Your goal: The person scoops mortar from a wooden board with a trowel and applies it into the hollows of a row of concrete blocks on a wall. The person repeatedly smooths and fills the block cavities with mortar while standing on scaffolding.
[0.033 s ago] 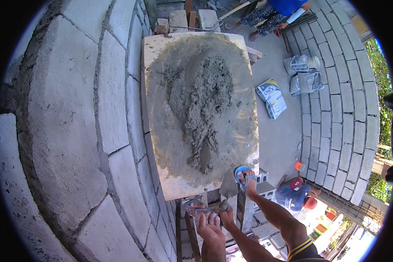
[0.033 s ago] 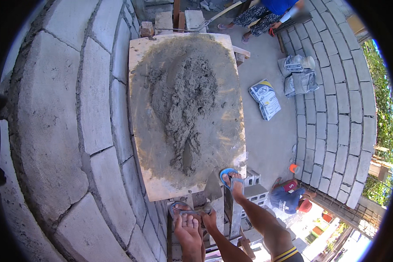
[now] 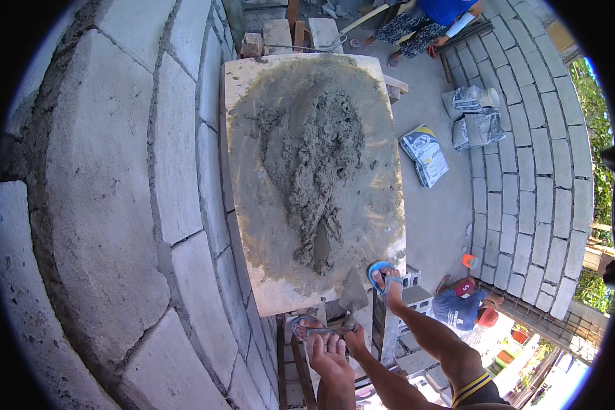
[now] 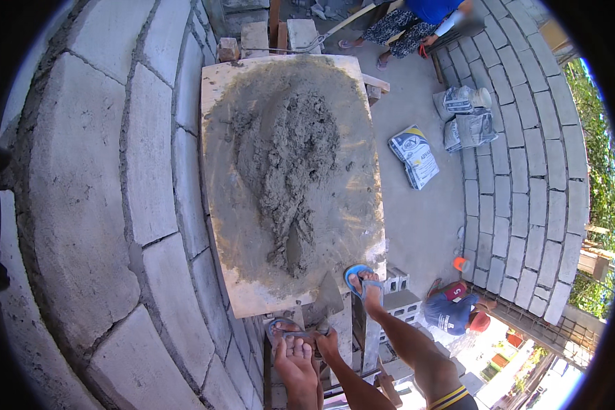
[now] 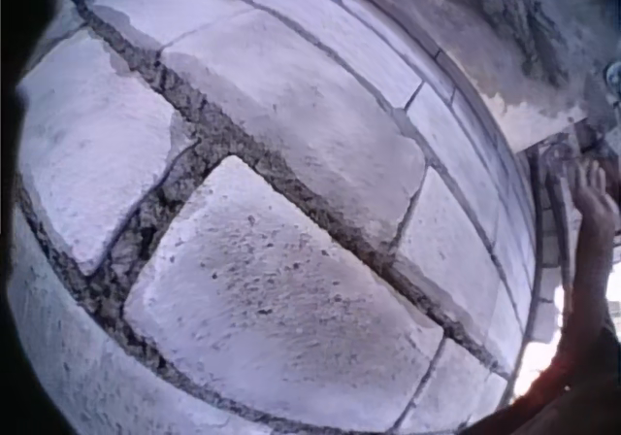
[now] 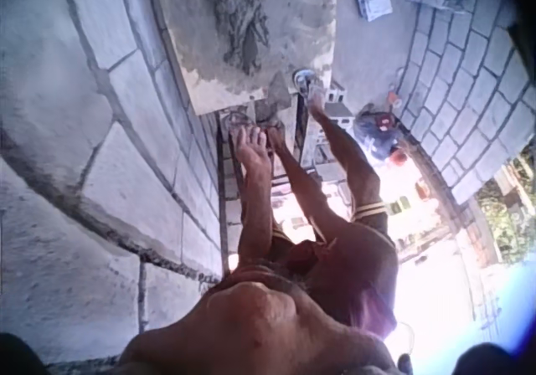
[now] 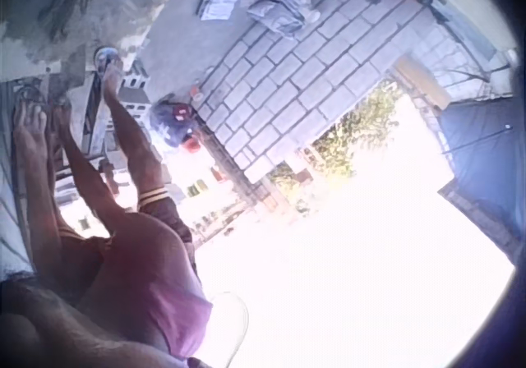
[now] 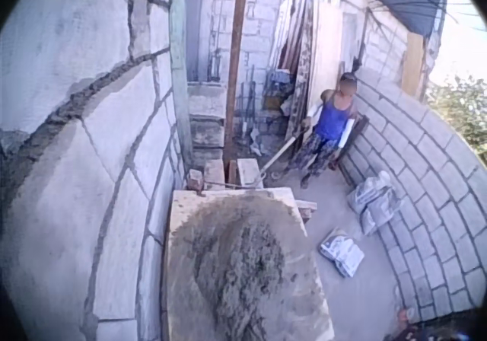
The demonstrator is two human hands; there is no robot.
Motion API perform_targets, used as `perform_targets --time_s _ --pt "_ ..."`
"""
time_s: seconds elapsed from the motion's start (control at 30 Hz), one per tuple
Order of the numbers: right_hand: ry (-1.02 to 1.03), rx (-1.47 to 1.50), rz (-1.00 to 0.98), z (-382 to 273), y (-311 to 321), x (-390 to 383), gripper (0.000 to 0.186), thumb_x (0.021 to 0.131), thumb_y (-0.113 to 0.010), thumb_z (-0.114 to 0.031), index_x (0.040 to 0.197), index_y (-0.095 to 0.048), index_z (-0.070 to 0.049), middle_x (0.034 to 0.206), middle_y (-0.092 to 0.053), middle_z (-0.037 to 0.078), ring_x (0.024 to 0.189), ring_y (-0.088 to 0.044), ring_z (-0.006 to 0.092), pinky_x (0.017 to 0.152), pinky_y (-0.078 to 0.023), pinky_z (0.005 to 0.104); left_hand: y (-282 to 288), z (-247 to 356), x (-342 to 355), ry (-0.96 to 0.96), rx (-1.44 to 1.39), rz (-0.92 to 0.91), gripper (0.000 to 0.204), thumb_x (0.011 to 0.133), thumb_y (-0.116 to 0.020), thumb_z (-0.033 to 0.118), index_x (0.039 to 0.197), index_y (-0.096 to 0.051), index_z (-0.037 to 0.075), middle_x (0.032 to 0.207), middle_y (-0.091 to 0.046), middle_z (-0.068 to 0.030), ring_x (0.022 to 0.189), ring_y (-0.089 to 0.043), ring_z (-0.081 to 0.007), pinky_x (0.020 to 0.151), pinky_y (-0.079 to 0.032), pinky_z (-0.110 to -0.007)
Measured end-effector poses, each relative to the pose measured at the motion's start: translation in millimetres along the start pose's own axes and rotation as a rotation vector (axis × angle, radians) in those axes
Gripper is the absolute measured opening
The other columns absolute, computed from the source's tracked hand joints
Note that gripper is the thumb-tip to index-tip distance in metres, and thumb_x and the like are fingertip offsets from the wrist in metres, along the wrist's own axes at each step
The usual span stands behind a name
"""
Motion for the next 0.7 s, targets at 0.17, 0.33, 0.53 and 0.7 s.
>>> perform_targets --time_s 0.17,0.33,0.53,0.7 --pt "-0.11 0.613 -0.312 -55.1 -92.9 86.1 0.011 0.083 -0.062 -0.001 0.08 -0.052 -0.004 0.065 -0.054 0.006 0.048 -0.052 0.0168 0.041 -0.044 0.0344 0.5 9.0 -2.3 -0.068 -0.145 0.015 0.028 0.096 -0.062 0.025 0.119 -0.052 0.014 0.101 -0.056 -0.0046 0.094 -0.053 -0.017 0.086 -0.042 -0.035" --pt "-0.008 0.339 -0.133 -131.9 -64.3 97.2 0.015 0.083 -0.066 -0.004 0.076 -0.052 -0.004 0.06 -0.053 0.005 0.044 -0.052 0.0155 0.038 -0.041 0.0325 0.9 20.7 0.2 -0.2 -0.091 -0.024 0.031 0.096 -0.061 0.026 0.122 -0.053 0.012 0.099 -0.059 -0.0054 0.09 -0.057 -0.0183 0.081 -0.046 -0.034" --pt "0.344 -0.272 -0.171 -293.5 65.6 -27.7 0.015 0.077 -0.069 -0.01 0.081 -0.058 -0.001 0.062 -0.059 0.005 0.051 -0.055 0.0141 0.047 -0.046 0.0352 17.2 14.6 -2.1 -0.286 0.046 -0.162 0.037 0.096 -0.06 0.023 0.128 -0.052 0.007 0.114 -0.064 -0.0125 0.097 -0.068 -0.0285 0.084 -0.051 -0.039" --pt "0.61 -0.72 -0.296 -405.1 172.8 -155.5 0.016 0.081 -0.069 -0.012 0.082 -0.058 0.0 0.054 -0.057 0.006 0.04 -0.055 0.016 0.039 -0.043 0.0346 110.7 25.4 -80.6 -0.486 0.08 -0.289 0.039 0.091 -0.066 0.018 0.124 -0.053 0.002 0.104 -0.069 -0.0115 0.09 -0.07 -0.0265 0.08 -0.054 -0.04"
Point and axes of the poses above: each hand's wrist, its own x-axis towards the middle knuckle, its own y-axis out of the back of the hand, z = x × y, the point moved 8 cm from there along x, towards the middle knuckle
